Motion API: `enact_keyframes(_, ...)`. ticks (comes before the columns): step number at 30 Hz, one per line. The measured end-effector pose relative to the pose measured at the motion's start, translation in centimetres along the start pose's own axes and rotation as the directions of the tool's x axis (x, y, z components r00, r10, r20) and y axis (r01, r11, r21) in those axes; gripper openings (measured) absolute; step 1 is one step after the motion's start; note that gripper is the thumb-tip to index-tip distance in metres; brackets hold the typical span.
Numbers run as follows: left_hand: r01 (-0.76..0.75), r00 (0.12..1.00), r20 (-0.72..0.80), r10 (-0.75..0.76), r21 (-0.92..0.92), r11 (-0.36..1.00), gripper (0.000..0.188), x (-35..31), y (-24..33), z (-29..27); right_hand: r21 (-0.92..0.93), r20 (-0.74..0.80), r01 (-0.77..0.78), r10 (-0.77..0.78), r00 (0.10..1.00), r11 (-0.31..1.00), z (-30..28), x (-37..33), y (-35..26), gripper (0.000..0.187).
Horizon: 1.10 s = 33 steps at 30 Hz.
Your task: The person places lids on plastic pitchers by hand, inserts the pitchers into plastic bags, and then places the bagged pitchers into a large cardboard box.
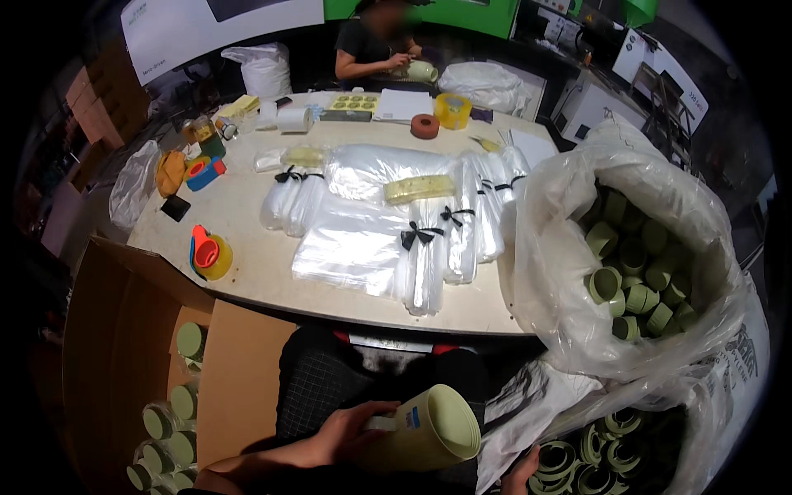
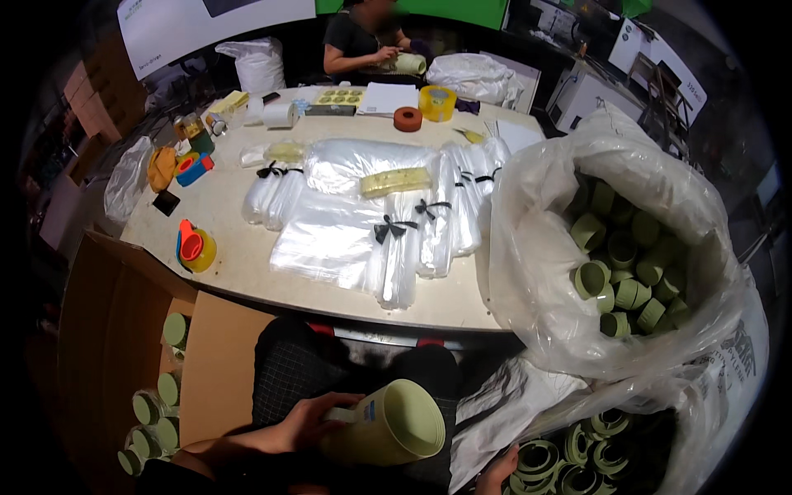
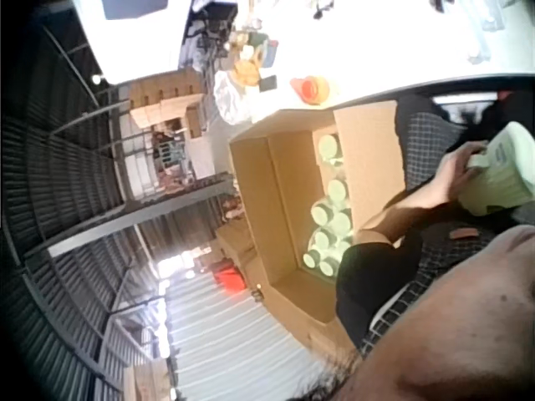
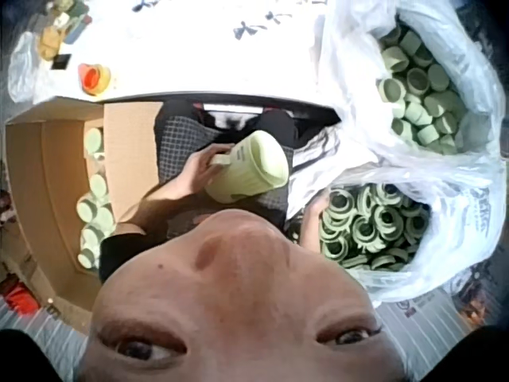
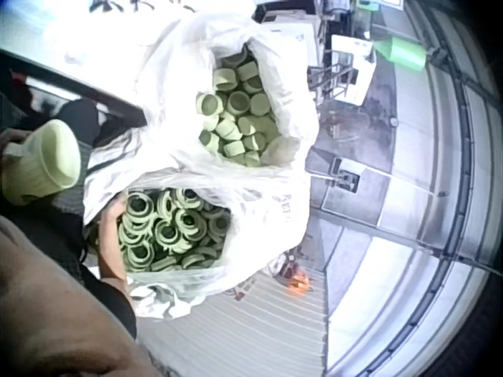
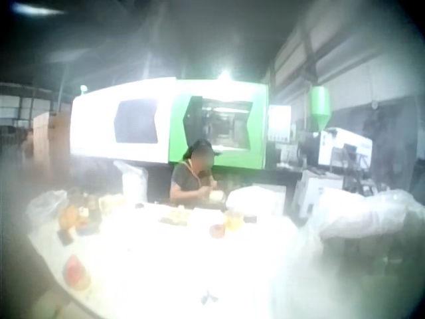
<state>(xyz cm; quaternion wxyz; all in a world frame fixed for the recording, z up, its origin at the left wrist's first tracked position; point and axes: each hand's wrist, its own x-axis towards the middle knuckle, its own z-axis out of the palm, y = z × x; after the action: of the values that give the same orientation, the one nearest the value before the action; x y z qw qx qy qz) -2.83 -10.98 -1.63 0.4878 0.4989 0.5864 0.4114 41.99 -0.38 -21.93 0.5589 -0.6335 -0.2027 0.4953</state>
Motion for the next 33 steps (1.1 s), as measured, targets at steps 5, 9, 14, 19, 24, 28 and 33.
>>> enact_keyframes(5,-0.027,0.999,-0.022,0.028,0.008,1.000,0.048,-0.3,-0.1,-0.2,-0.052,-0.211,-0.077,0.065,0.975,0.996,-0.2,-2.3,-4.4,0.041)
enact_keyframes(9,0.035,0.999,-0.009,-0.035,0.016,0.999,0.047,-0.8,0.2,-0.4,-0.751,0.132,0.478,-0.605,0.785,0.455,6.0,-11.1,-14.9,0.050)
enact_keyframes(14,-0.049,0.992,0.117,0.053,-0.037,0.998,0.048,-0.9,0.1,-0.3,-0.199,0.822,0.914,-0.448,0.352,0.354,16.8,-15.8,-18.9,0.051)
enact_keyframes(19,-0.070,0.994,0.082,0.077,-0.079,0.994,0.047,-3.0,-0.1,-1.0,0.242,0.948,0.921,-0.274,-0.158,0.305,21.7,-18.3,-18.9,0.058)
enact_keyframes(24,-0.105,0.985,0.105,0.137,-0.265,0.959,0.044,-3.4,-2.1,-2.8,0.299,0.949,0.897,-0.203,-0.243,0.327,21.7,-19.8,-19.5,0.057)
enact_keyframes(28,-0.135,0.982,0.088,0.166,-0.280,0.950,0.043,-3.6,-2.8,-2.7,0.269,0.959,0.903,-0.175,-0.221,0.336,21.8,-20.5,-19.7,0.056)
enact_keyframes(33,-0.048,0.997,0.048,0.063,-0.269,0.962,0.042,-4.4,-3.0,-1.6,0.213,0.971,0.928,-0.170,-0.167,0.305,21.9,-20.7,-19.8,0.057)
